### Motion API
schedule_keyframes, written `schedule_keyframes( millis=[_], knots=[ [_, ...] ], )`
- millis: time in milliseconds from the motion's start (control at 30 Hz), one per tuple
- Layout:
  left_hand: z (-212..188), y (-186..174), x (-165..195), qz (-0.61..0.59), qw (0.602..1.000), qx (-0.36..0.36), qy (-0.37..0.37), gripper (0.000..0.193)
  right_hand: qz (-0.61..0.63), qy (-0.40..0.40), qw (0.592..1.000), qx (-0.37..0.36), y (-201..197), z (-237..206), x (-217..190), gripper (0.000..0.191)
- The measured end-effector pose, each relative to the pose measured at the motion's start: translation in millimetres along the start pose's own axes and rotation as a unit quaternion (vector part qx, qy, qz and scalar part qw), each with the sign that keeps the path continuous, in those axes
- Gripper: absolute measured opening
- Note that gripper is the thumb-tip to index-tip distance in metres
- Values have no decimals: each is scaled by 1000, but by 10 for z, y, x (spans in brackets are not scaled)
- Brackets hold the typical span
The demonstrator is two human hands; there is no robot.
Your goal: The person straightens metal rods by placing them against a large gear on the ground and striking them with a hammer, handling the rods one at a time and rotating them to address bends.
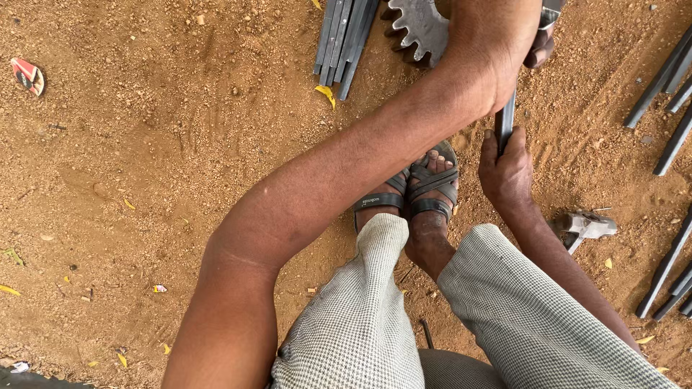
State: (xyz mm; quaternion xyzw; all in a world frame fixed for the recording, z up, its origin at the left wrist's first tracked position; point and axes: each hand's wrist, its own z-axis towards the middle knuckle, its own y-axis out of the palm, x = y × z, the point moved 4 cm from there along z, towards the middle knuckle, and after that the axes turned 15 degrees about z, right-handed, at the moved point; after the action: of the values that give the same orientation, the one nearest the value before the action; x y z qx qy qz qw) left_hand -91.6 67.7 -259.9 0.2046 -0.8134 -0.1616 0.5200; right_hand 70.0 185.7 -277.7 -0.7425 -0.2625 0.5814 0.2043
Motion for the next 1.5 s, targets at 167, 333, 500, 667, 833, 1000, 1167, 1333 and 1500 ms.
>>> schedule_keyframes(
  millis=[167,333,500,667,833,1000,1167,1333,1500],
  knots=[
    [-69,10,66,-15,999,-36,-22,30,1,21,1000,-5,-1,10,49,24],
    [-177,-57,243,15,998,-62,-11,36,-10,49,999,0,-19,-1,108,25],
    [-184,-39,331,3,993,-117,23,35,-4,23,1000,6,-34,-28,133,25],
    [-132,-12,268,-54,992,-114,25,30,-9,4,1000,9,-43,-28,152,25],
    [-129,-36,249,-22,994,-106,30,29,-1,11,1000,10,-40,-21,150,24],
    [-206,-34,449,-8,995,-94,35,28,-16,-1,1000,6,-64,-32,98,25],
    [-367,-136,728,48,994,-82,-53,35,-20,20,1000,6,-158,-54,47,24],
    [-490,-743,638,222,941,-80,-243,33,1,60,998,1,-305,-34,-10,23],
    [-837,-1496,371,600,798,-14,-57,32,8,104,995,-1,-437,61,5,27]
  ],
)
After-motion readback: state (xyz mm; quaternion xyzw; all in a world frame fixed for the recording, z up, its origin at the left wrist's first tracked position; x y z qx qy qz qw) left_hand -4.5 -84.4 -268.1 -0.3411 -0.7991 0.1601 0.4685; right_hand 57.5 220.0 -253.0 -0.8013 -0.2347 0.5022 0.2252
